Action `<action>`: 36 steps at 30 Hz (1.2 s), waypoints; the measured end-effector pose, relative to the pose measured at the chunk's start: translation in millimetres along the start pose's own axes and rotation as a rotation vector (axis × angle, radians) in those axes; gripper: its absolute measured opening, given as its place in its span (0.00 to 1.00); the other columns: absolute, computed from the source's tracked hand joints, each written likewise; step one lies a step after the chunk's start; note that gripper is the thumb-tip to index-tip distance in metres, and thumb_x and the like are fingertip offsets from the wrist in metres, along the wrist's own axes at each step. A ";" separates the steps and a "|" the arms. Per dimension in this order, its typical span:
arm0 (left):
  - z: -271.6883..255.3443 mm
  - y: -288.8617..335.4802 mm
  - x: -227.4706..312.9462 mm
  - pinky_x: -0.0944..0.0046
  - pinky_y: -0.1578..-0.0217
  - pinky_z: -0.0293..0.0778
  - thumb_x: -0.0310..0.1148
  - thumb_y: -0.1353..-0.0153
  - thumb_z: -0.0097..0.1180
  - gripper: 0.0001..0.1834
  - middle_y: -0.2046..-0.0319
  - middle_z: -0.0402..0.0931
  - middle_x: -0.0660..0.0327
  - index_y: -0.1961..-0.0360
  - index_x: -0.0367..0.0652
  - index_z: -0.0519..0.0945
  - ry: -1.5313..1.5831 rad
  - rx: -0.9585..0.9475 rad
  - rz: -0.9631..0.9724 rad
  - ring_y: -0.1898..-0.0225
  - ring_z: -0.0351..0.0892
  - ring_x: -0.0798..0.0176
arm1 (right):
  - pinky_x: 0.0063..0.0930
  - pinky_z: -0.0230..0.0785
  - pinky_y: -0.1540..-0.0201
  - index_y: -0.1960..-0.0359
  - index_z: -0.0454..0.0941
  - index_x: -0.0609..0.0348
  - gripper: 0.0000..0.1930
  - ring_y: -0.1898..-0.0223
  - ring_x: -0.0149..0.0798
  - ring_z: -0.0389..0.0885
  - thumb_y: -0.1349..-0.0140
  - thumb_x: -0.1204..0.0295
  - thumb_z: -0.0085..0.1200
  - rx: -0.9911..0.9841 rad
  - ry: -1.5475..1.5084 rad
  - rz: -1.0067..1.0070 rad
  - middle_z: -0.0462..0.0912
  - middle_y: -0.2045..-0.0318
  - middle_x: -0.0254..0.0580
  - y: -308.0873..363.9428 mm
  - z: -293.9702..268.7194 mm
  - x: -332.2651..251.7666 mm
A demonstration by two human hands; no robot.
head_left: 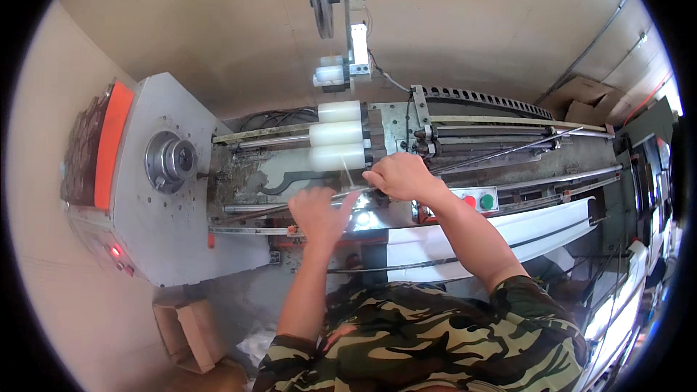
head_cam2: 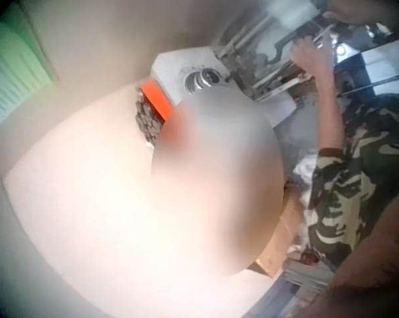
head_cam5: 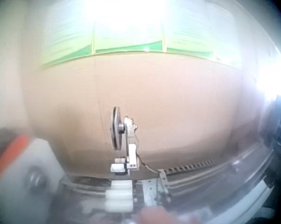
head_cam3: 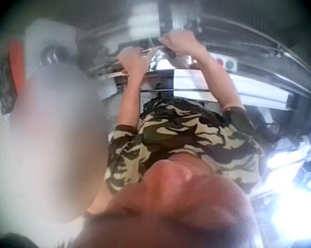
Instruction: The person loads metal rods into an industrial machine by sliding them through guide rollers, adjusts the machine components by hand, and then carries the rods to a table.
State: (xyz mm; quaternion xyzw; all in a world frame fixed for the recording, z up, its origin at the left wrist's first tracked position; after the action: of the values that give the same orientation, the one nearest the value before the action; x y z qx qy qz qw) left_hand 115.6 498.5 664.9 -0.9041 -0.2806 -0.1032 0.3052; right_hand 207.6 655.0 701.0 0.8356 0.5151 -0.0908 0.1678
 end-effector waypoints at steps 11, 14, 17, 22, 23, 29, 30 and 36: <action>-4.2 -0.2 -3.3 0.50 0.57 0.62 0.61 0.50 0.69 0.28 0.76 0.80 0.60 0.78 0.43 0.84 0.027 0.029 -0.021 0.66 0.75 0.53 | 0.44 0.76 0.55 0.64 0.88 0.57 0.22 0.61 0.49 0.87 0.30 0.52 0.50 0.173 -0.128 0.056 0.87 0.70 0.47 -7.2 8.2 -9.8; -4.7 -0.1 -3.5 0.50 0.56 0.62 0.61 0.48 0.67 0.27 0.75 0.79 0.60 0.76 0.43 0.85 0.037 0.039 -0.016 0.66 0.74 0.53 | 0.35 0.75 0.57 0.62 0.86 0.63 0.18 0.64 0.38 0.84 0.29 0.58 0.54 0.307 -0.746 0.087 0.86 0.69 0.47 38.3 19.1 12.3; -4.8 1.3 0.6 0.50 0.56 0.62 0.60 0.48 0.67 0.27 0.75 0.79 0.60 0.77 0.43 0.85 0.023 0.073 0.020 0.66 0.74 0.53 | 0.31 0.73 0.58 0.57 0.84 0.67 0.16 0.65 0.33 0.80 0.29 0.63 0.56 0.485 -0.793 0.143 0.84 0.68 0.48 91.8 85.7 34.9; -0.6 3.9 -1.8 0.50 0.59 0.61 0.61 0.48 0.67 0.28 0.78 0.77 0.60 0.77 0.44 0.83 0.022 0.069 0.033 0.68 0.73 0.53 | 0.44 0.73 0.51 0.48 0.80 0.67 0.15 0.57 0.56 0.82 0.31 0.69 0.55 0.493 -0.518 0.264 0.84 0.59 0.57 98.6 171.5 84.5; -2.7 4.2 -2.2 0.51 0.60 0.61 0.61 0.48 0.67 0.28 0.78 0.76 0.61 0.79 0.45 0.82 0.013 0.115 0.053 0.69 0.72 0.54 | 0.49 0.72 0.49 0.47 0.78 0.69 0.16 0.53 0.65 0.79 0.34 0.72 0.55 0.593 -0.438 0.177 0.82 0.56 0.62 92.5 179.7 86.3; -1.7 4.6 -6.9 0.51 0.60 0.61 0.61 0.49 0.69 0.27 0.79 0.78 0.62 0.77 0.45 0.85 0.024 0.112 0.037 0.68 0.74 0.55 | 0.48 0.71 0.50 0.61 0.80 0.60 0.09 0.55 0.57 0.79 0.43 0.74 0.58 0.679 -0.197 -0.203 0.81 0.63 0.56 65.7 153.3 22.0; -0.8 4.1 -6.2 0.51 0.60 0.61 0.61 0.49 0.69 0.27 0.78 0.78 0.63 0.77 0.45 0.85 0.019 0.114 0.042 0.68 0.74 0.55 | 0.48 0.71 0.51 0.63 0.79 0.58 0.07 0.56 0.56 0.79 0.44 0.75 0.57 0.592 -0.218 -0.225 0.81 0.65 0.54 57.8 160.2 16.5; 0.2 2.5 -5.5 0.52 0.57 0.62 0.60 0.49 0.69 0.23 0.76 0.82 0.64 0.71 0.51 0.90 0.027 0.092 0.016 0.66 0.77 0.56 | 0.46 0.74 0.53 0.59 0.83 0.47 0.18 0.59 0.51 0.81 0.49 0.83 0.55 0.318 -0.170 -0.260 0.84 0.66 0.44 26.2 192.1 9.5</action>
State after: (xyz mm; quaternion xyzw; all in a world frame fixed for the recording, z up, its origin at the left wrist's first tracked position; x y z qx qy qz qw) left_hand 112.5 494.5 661.6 -0.8899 -0.2735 -0.1000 0.3510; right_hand 239.3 580.2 524.7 0.7676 0.5816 -0.2617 0.0638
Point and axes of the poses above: each hand's wrist, its own y-axis away from the middle knuckle, its own z-axis out of the palm, x = y × z, the point moved 7 cm from there along -y, towards the middle knuckle
